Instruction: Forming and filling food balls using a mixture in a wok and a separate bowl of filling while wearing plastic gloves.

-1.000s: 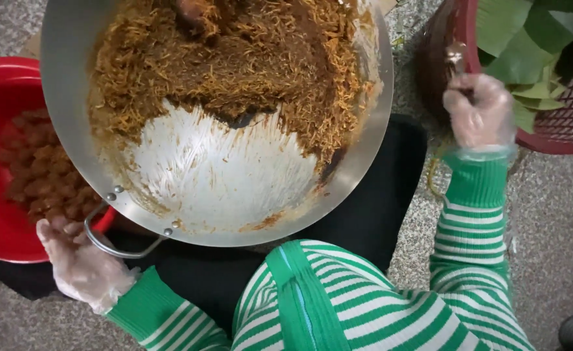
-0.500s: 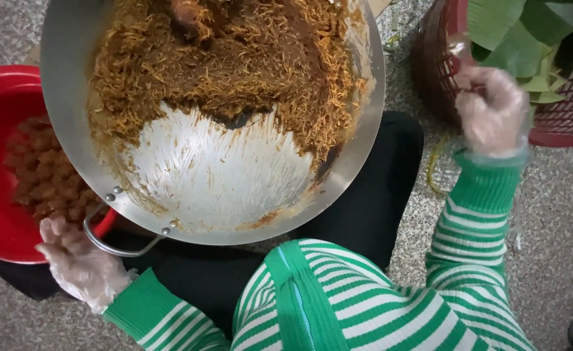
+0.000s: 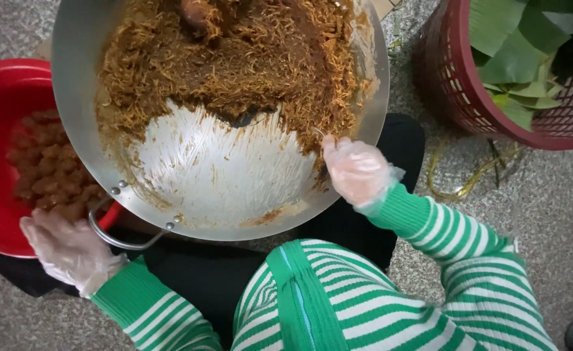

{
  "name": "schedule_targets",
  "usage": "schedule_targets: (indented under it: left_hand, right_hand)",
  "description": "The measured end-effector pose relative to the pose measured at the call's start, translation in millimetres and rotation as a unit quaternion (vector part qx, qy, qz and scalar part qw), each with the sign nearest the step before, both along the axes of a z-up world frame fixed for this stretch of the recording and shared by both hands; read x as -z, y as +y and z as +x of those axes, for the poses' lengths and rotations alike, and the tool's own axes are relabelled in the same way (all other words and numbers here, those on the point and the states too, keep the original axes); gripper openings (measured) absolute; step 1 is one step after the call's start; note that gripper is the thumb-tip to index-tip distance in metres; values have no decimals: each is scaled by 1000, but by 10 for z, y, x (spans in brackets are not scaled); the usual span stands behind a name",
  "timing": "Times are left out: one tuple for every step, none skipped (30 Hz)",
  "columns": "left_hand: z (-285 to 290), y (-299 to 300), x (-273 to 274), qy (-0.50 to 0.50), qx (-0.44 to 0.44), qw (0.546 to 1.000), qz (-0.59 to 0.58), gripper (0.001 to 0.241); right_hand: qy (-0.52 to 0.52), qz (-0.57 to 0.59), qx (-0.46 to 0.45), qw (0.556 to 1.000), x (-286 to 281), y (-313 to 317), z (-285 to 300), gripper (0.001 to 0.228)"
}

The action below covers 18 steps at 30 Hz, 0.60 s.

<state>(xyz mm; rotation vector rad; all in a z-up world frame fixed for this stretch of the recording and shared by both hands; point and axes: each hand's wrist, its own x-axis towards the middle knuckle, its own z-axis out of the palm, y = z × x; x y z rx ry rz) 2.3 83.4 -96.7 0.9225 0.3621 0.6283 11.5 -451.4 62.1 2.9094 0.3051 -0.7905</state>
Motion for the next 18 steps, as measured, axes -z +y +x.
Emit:
schedule_targets:
  left_hand:
    - [-18,114,107,-8,60,997,49,54]
    - [-34,227,213,-18,118,988,98,52]
    - [-40,157,117,-18,117,988,97,52]
    - [-43,88,21,11,90,987,130,49]
    - [-53,28,-80,40,64,984,164,46]
    - [-61,-218,-389,42,63,984,163,46]
    - [-61,-467,-698,1,6,999,40,48]
    - [-57,-714,-1007,-40,-52,994,-83,50]
    - [-53,-808,-1144,-39,-54,994,-84,50]
    - [-50,-900,-1281,-35,-35,995,88,39]
    - [-63,-993,-1420,-30,-21,965,259,29]
    - [-139,-1080,-1484,-27,-23,966,258,29]
    - [-210,-1161,-1556,-46,-22,960,274,30]
    - [-280,-1244,-1631,-65,-21,955,289,32]
    - [-284,-1378,-1755,-63,-23,955,289,32]
    - [-288,-1516,-1879,-63,-10,958,278,26]
    - [-281,-1656,-2002,-63,5,962,267,21]
    - [-300,-1690,-1966,-63,4,962,267,21]
  right_hand:
    - [-92,-30,-45,994,107,12,-18,33]
    - [-183,-61,-88,977,214,22,-34,13]
    - [-183,-62,-90,977,278,18,-58,13]
    - [-243,-60,-113,962,342,13,-78,21]
    - [-301,-57,-135,942,411,15,-108,30]
    - [-300,-57,-136,943,454,20,-115,30]
    - [-315,-51,-140,937,496,22,-120,22]
    - [-330,-45,-143,932,538,23,-123,15]
    - [-329,-46,-145,932,555,3,-111,15]
    - [-265,9,-120,957,572,-17,-99,19]
    - [-198,64,-93,974,589,-37,-99,24]
    - [-195,64,-96,974,547,-36,-96,24]
    - [-174,33,-119,977,508,-27,-82,25]
    - [-152,1,-143,978,467,-18,-70,26]
    - [-151,2,-145,978,529,-80,-94,26]
    - [-194,16,-200,960,589,-146,-121,25]
    - [-236,29,-252,938,649,-215,-149,26]
    - [-236,29,-253,938,700,-223,-164,26]
